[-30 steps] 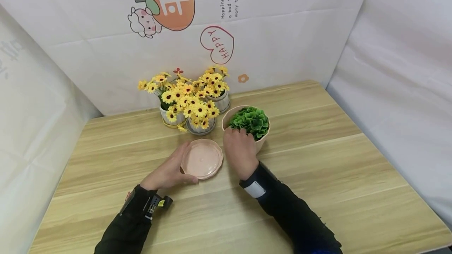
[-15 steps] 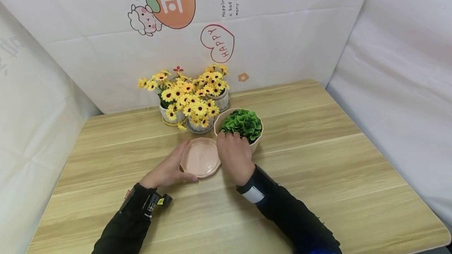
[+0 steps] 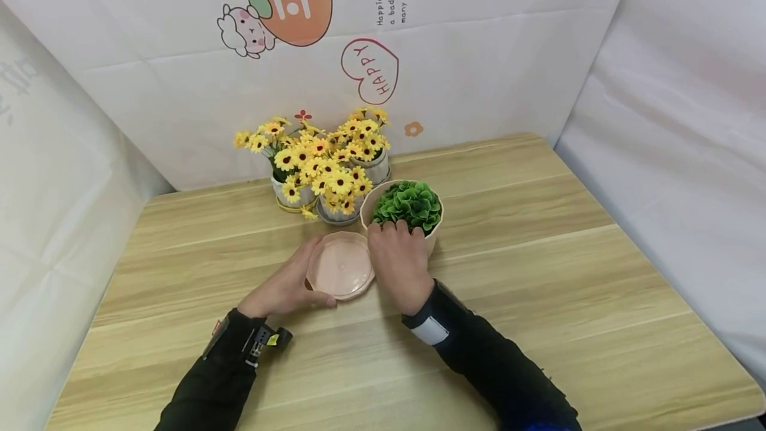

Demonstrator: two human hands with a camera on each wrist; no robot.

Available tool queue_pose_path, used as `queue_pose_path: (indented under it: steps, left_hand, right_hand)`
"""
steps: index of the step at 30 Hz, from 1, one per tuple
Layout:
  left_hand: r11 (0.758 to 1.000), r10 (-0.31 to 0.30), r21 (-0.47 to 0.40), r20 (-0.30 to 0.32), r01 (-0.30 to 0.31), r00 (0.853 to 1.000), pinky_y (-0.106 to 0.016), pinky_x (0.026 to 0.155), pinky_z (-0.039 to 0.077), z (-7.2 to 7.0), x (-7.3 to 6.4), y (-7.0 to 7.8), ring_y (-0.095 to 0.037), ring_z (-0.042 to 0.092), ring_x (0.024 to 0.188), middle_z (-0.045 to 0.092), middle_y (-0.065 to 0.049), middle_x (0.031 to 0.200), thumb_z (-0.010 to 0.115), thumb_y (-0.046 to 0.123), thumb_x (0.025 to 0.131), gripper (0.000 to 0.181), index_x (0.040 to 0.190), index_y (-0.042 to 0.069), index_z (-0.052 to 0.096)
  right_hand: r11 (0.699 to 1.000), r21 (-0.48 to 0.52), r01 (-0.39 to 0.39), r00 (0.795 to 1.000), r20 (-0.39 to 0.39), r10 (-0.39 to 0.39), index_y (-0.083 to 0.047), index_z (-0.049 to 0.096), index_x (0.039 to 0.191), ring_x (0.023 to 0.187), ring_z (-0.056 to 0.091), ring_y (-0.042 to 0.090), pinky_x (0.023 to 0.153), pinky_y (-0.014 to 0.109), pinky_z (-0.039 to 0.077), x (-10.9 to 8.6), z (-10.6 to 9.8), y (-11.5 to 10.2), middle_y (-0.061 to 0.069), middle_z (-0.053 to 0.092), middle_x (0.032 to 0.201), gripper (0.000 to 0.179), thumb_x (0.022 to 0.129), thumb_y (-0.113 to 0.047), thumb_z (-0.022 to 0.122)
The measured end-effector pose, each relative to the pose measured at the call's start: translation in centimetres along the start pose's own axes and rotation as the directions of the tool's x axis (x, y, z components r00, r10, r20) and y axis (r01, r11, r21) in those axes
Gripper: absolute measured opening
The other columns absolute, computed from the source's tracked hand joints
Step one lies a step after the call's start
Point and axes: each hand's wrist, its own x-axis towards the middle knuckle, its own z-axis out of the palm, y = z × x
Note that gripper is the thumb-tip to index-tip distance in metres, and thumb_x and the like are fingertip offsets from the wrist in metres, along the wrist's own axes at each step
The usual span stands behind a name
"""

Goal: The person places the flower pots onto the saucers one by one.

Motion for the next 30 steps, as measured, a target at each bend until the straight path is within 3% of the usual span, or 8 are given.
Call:
queue_pose_path:
  steps: [10,17,22,26,30]
  left_hand:
    - [1.0,-0.009,0.001,0.0,0.009,1.0,-0.064,0.129,0.021,0.0,0.0,0.0,-0.047,0.018,0.162,0.01,-0.03,0.175,0.096,0.031,0.076,0.13,0.167,-0.005,0.011]
    - [0.999,-0.014,-0.03,-0.005,0.013,1.0,-0.062,0.13,0.022,0.0,0.1,-0.1,-0.045,0.019,0.162,0.014,-0.03,0.174,0.097,0.03,0.076,0.131,0.167,-0.006,0.009]
    - [0.999,0.006,-0.051,-0.017,-0.007,1.0,-0.06,0.13,0.024,0.1,0.2,-0.1,-0.045,0.022,0.161,0.017,-0.03,0.173,0.098,0.027,0.074,0.13,0.167,-0.005,0.012]
    - [0.986,0.088,-0.135,-0.046,-0.094,0.995,-0.057,0.131,0.026,0.2,0.4,-0.3,-0.04,0.029,0.159,0.021,-0.02,0.175,0.099,0.014,0.07,0.137,0.171,0.01,0.007]
    - [0.953,0.16,-0.248,-0.071,-0.173,0.985,-0.051,0.132,0.025,0.2,0.5,-0.5,-0.028,0.029,0.161,0.022,-0.004,0.177,0.099,0.004,0.068,0.145,0.171,0.03,0.001]
  right_hand:
    - [0.998,0.056,0.025,1.0,0.011,-0.026,-0.007,0.07,0.1,0.081,0.069,0.031,0.058,0.042,0.05,-0.1,-1.6,0.1,0.011,0.073,0.087,0.021,0.094,-0.024,0.08]
    - [0.99,0.04,0.137,0.984,-0.118,-0.131,-0.01,0.071,0.093,0.076,0.068,0.026,0.057,0.037,0.048,-0.8,-2.2,-0.8,0.007,0.073,0.083,0.025,0.09,-0.032,0.083]
    - [0.977,0.064,0.201,0.967,-0.17,-0.188,-0.013,0.071,0.092,0.077,0.068,0.024,0.058,0.033,0.043,-1.3,-2.3,-1.9,0.004,0.074,0.085,0.018,0.09,-0.027,0.083]
    - [0.962,0.092,0.255,0.954,-0.183,-0.236,-0.016,0.07,0.092,0.077,0.067,0.021,0.058,0.03,0.038,-1.4,-1.9,-2.8,0.001,0.073,0.087,0.014,0.088,-0.017,0.084]
    - [0.947,0.095,0.308,0.943,-0.164,-0.29,-0.017,0.07,0.095,0.08,0.066,0.02,0.06,0.029,0.039,-1.5,-1.3,-3.7,0.0,0.074,0.089,0.018,0.085,-0.015,0.085]
